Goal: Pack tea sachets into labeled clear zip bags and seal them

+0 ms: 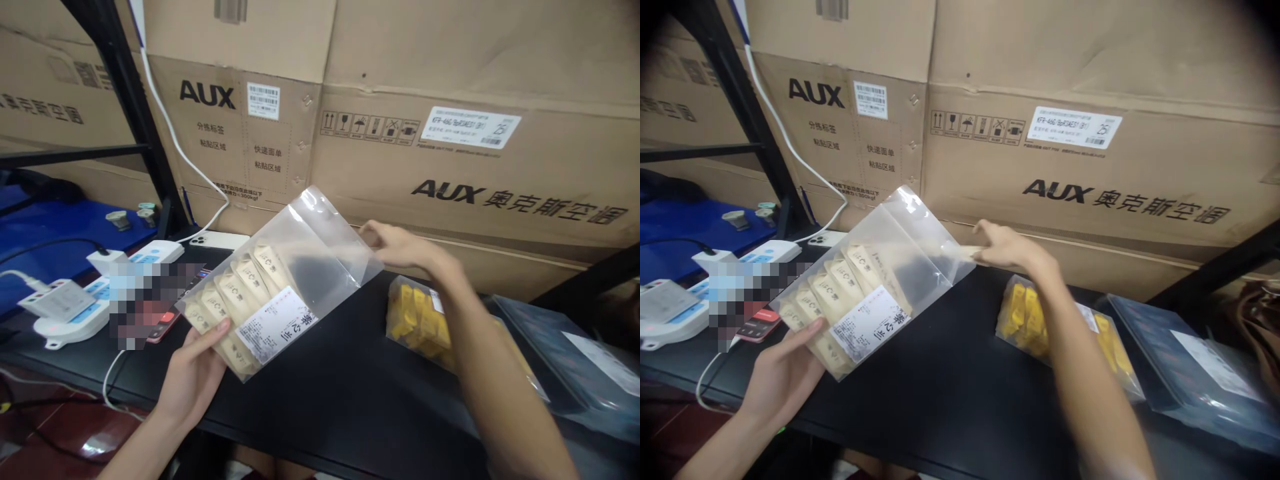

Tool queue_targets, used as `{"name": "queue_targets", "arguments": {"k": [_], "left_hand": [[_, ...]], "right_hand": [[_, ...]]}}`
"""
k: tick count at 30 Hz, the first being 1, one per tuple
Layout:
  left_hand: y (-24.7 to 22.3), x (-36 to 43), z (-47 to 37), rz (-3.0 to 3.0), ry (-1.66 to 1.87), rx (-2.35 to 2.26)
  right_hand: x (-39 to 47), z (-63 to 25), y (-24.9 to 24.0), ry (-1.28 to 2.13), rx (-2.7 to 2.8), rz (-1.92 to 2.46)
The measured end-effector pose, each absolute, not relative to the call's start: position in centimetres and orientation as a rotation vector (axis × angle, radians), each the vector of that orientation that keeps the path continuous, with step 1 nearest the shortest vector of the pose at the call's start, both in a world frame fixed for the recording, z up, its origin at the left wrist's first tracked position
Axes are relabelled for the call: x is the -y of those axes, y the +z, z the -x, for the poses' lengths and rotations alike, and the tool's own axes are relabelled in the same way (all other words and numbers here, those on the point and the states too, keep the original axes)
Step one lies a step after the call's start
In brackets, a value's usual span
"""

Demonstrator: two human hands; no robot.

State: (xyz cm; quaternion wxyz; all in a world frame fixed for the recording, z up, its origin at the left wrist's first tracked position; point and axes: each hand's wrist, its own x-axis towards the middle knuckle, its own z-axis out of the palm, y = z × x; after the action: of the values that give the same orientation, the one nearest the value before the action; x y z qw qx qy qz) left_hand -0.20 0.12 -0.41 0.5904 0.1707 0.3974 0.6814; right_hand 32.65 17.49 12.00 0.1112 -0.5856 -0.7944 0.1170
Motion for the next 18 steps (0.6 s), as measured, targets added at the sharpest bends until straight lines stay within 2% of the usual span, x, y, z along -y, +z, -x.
{"name": "queue_targets", "arguments": {"k": [3, 7, 10, 14, 18], "left_hand": [[-0.8, -0.3, 0.2, -0.382, 1.593, -0.933], [-1.0, 0.0, 0.3, -0.384, 1.593, -0.959], [-0.8, 0.4, 0.2, -0.426, 1.573, -0.972], [-0.5, 0.7, -0.1, -0.476, 1.556, -1.004], [-0.6, 0.8, -0.1, -0.501, 1.531, -1.031]], "right_hand": [[-16.4, -35.9, 14.6, 0.448, 1.997, 1.663], [-13.7, -35.2, 16.0, 0.852, 1.810, 0.932], [-12.2, -32.1, 15.9, 1.010, 1.850, 0.536], [-11.7, -29.9, 15.8, 1.126, 2.039, 0.467], [-10.9, -29.3, 15.6, 1.090, 2.502, 0.739]]}}
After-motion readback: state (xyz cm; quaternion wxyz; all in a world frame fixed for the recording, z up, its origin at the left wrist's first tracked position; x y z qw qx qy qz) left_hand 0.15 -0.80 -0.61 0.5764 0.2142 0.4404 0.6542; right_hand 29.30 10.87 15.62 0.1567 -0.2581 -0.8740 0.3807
